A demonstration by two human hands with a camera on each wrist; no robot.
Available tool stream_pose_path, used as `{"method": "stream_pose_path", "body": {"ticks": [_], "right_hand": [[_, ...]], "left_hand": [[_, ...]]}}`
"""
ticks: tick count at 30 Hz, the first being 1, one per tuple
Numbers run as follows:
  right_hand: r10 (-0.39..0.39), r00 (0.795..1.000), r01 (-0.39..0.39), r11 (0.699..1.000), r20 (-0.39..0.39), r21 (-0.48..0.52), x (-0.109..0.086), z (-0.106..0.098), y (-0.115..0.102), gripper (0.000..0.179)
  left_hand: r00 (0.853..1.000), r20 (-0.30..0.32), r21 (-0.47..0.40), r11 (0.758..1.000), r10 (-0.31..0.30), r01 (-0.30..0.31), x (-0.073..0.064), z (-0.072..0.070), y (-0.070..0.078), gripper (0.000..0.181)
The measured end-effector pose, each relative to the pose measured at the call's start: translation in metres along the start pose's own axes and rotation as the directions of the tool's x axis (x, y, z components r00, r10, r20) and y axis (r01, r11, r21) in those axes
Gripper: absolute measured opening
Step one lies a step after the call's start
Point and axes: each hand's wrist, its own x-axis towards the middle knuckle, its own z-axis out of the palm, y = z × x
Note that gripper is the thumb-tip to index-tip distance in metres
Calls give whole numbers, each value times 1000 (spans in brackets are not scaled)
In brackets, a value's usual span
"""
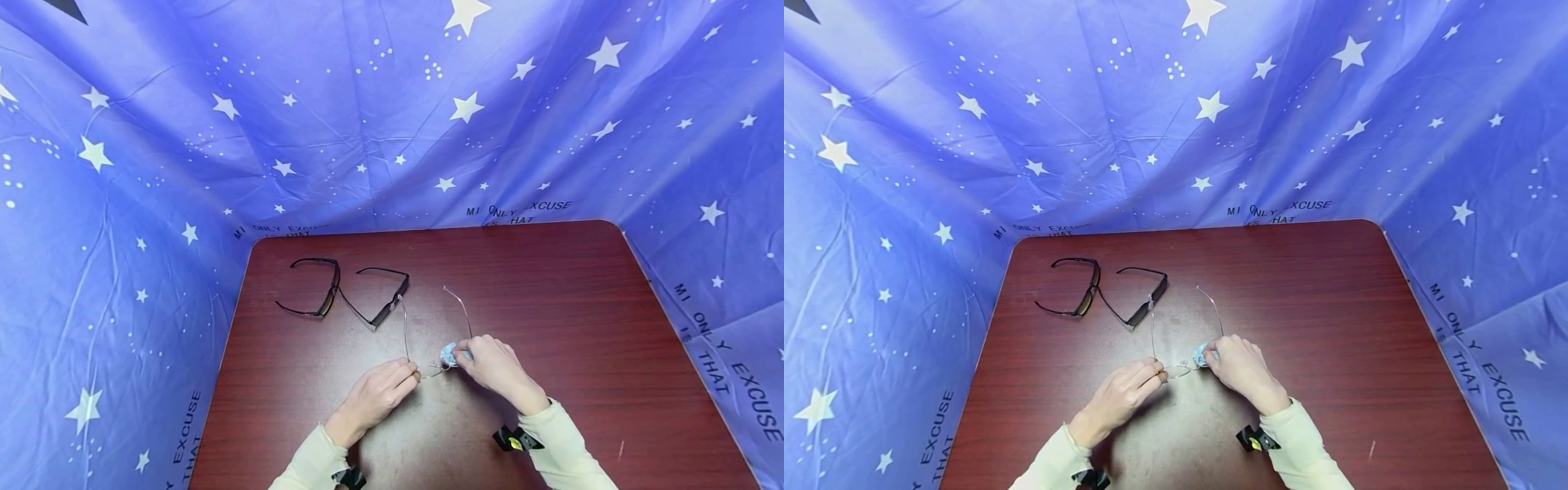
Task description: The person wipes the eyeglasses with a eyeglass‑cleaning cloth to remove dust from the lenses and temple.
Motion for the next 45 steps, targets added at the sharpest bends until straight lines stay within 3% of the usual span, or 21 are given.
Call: {"method": "stream_pose_path", "body": {"ticks": [5, 9, 12, 14, 16, 17, 19, 22, 25, 26, 28, 31, 32, 34, 36, 38, 40, 42, 45], "right_hand": [[-12, 998, 13, 1000, -56, 26, -3, -4, -4, 13], [-30, 975, 53, 993, -222, 102, -3, -2, -2, 14], [-74, 926, 146, 974, -371, 172, -3, 2, 2, 14], [-105, 886, 215, 956, -451, 199, -3, 5, 3, 14], [-137, 847, 282, 935, -514, 216, -3, 8, 4, 15], [-151, 827, 314, 923, -541, 223, -3, 10, 4, 17], [-174, 789, 375, 896, -589, 239, -4, 13, 4, 21], [-185, 734, 455, 849, -654, 270, -6, 18, 2, 26], [-170, 666, 519, 805, -726, 288, -8, 22, -2, 30], [-163, 647, 535, 793, -745, 291, -9, 23, -3, 31], [-153, 612, 559, 777, -776, 288, -10, 27, -5, 31], [-145, 593, 571, 769, -792, 287, -9, 34, -6, 31], [-144, 592, 568, 772, -793, 284, -9, 36, -7, 31], [-139, 592, 565, 774, -794, 286, -8, 42, -8, 30], [-139, 590, 566, 774, -796, 284, -7, 46, -9, 30], [-138, 586, 571, 770, -799, 286, -6, 51, -11, 31], [-137, 578, 577, 766, -804, 284, -5, 55, -14, 33], [-131, 569, 578, 766, -812, 281, -3, 59, -16, 36], [-121, 556, 579, 766, -823, 279, -1, 68, -19, 40]], "left_hand": [[998, -12, -70, 996, -64, 63, 0, 2, 2, 19], [979, -32, -187, 963, -204, 194, 0, 5, 3, 17], [939, -34, -284, 904, -342, 319, -2, 6, 4, 15], [899, -32, -351, 847, -437, 400, -3, 7, 4, 13], [848, -26, -410, 780, -529, 473, -2, 8, 5, 5], [819, -19, -442, 740, -573, 507, -2, 9, 6, 1], [750, 3, -505, 646, -662, 572, 0, 9, 7, 9], [629, 46, -580, 492, -776, 649, 2, 11, 10, 17], [508, 98, -620, 347, -856, 704, 5, 11, 12, 13], [463, 124, -634, 288, -878, 717, 6, 11, 13, 10], [362, 190, -661, 153, -913, 734, 9, 11, 13, 6], [203, 314, -705, -85, -927, 704, 14, 9, 12, 8], [157, 353, -715, -157, -922, 682, 15, 9, 11, 9], [86, 426, -729, -286, -901, 622, 18, 8, 9, 10], [34, 491, -742, -397, -871, 541, 20, 7, 7, 8], [4, 547, -756, -491, -837, 433, 22, 7, 6, 9], [-8, 594, -764, -567, -804, 310, 23, 7, 5, 13], [-1, 632, -759, -619, -775, 202, 26, 7, 5, 17], [6, 682, -730, -679, -731, 78, 31, 7, 5, 22]]}}
